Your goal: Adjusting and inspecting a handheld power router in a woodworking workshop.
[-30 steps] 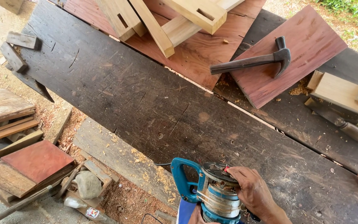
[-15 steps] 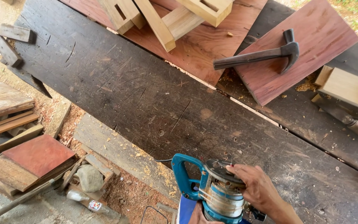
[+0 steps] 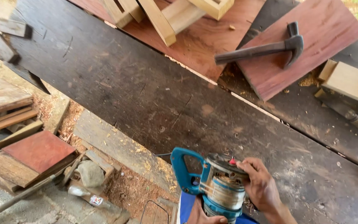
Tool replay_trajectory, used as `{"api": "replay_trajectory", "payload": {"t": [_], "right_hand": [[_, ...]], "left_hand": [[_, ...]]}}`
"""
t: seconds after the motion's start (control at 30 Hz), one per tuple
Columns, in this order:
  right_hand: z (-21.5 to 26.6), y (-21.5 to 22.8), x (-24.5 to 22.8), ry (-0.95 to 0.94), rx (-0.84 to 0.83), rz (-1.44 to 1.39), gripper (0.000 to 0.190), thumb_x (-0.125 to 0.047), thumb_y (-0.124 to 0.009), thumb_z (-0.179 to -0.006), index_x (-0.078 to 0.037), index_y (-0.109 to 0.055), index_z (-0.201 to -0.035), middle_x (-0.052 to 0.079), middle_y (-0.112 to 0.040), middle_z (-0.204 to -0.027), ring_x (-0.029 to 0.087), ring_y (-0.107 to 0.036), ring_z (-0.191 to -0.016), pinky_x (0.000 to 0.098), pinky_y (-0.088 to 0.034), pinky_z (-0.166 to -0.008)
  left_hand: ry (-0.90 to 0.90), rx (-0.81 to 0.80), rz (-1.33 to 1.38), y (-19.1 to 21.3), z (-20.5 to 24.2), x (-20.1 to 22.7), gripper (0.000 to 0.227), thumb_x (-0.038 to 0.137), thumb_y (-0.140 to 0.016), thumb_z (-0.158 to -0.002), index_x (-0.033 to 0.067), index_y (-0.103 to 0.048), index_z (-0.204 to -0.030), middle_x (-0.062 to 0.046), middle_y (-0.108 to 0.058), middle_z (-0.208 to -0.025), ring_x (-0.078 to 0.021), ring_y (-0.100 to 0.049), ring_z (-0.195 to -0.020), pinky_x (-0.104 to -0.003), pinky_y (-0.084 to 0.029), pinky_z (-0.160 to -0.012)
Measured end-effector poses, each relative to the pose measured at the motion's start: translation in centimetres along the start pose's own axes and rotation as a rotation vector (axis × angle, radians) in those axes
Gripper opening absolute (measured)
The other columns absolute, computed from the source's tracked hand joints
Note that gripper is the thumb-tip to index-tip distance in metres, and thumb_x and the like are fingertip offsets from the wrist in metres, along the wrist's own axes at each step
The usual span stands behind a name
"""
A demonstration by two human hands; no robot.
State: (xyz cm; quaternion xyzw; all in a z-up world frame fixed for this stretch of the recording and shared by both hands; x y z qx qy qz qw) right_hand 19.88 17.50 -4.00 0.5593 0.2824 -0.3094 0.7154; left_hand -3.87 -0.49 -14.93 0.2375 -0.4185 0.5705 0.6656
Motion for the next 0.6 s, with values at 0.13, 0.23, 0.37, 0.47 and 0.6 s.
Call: {"api": "replay_trajectory", "payload": {"t": [0.13, 0.23, 0.37, 0.47, 0.6], "right_hand": [[-0.7, 1.1, -1.9, 0.089, 0.009, 0.051, 0.051, 0.000, -0.083, -0.066, -0.013, -0.071, -0.113, 0.007, -0.067, -0.110, 0.024, -0.070, -0.101, 0.0317, -0.064, -0.075], [0.0, 0.8, -1.8, 0.141, 0.037, -0.046, 0.048, 0.003, -0.081, -0.069, -0.011, -0.069, -0.113, 0.007, -0.067, -0.112, 0.021, -0.072, -0.099, 0.0313, -0.065, -0.080], [-1.0, 2.0, -3.4, 0.192, 0.000, -0.035, 0.047, 0.003, -0.081, -0.067, -0.008, -0.068, -0.111, 0.010, -0.065, -0.115, 0.023, -0.071, -0.102, 0.0303, -0.064, -0.082], [-1.5, 1.6, -2.4, 0.190, -0.047, 0.006, 0.047, 0.004, -0.081, -0.064, -0.006, -0.068, -0.108, 0.012, -0.068, -0.118, 0.025, -0.070, -0.106, 0.0332, -0.062, -0.086], [-1.1, 0.0, -0.2, 0.296, 0.063, -0.007, 0.037, 0.000, -0.084, -0.069, -0.009, -0.072, -0.104, 0.006, -0.076, -0.109, 0.025, -0.071, -0.106, 0.0366, -0.059, -0.091]], "left_hand": [[-0.018, -0.020, 0.039, 0.4, -4.3, 7.4, 0.131, 0.052, -0.094, -0.064, -0.0017, -0.019, -0.156, -0.028, -0.047, -0.151, -0.0371, -0.054, -0.139, -0.049, -0.043, -0.117], [0.033, -0.028, 0.138, 0.2, -4.4, 8.3, 0.133, 0.051, -0.095, -0.062, 0.0004, -0.016, -0.157, -0.026, -0.045, -0.153, -0.0365, -0.053, -0.141, -0.049, -0.044, -0.118], [0.093, -0.035, 0.251, 0.1, -4.1, 8.8, 0.135, 0.050, -0.095, -0.061, 0.0029, -0.014, -0.158, -0.023, -0.043, -0.154, -0.0357, -0.051, -0.143, -0.050, -0.044, -0.119], [0.066, -0.064, 0.259, 0.2, -4.6, 9.3, 0.133, 0.047, -0.094, -0.064, 0.0032, -0.012, -0.158, -0.022, -0.041, -0.156, -0.0355, -0.048, -0.145, -0.050, -0.041, -0.120], [0.096, -0.065, 0.363, 0.1, -3.0, 11.7, 0.122, 0.046, -0.088, -0.070, 0.0064, -0.013, -0.159, -0.021, -0.042, -0.156, -0.0348, -0.046, -0.146, -0.049, -0.036, -0.120]]}}
Point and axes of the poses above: each hand's wrist, its own z-axis away from the middle knuckle, its own y-axis out of the back of the hand, x = y × z, the point moved 2 cm from there along -z, towards the middle knuckle
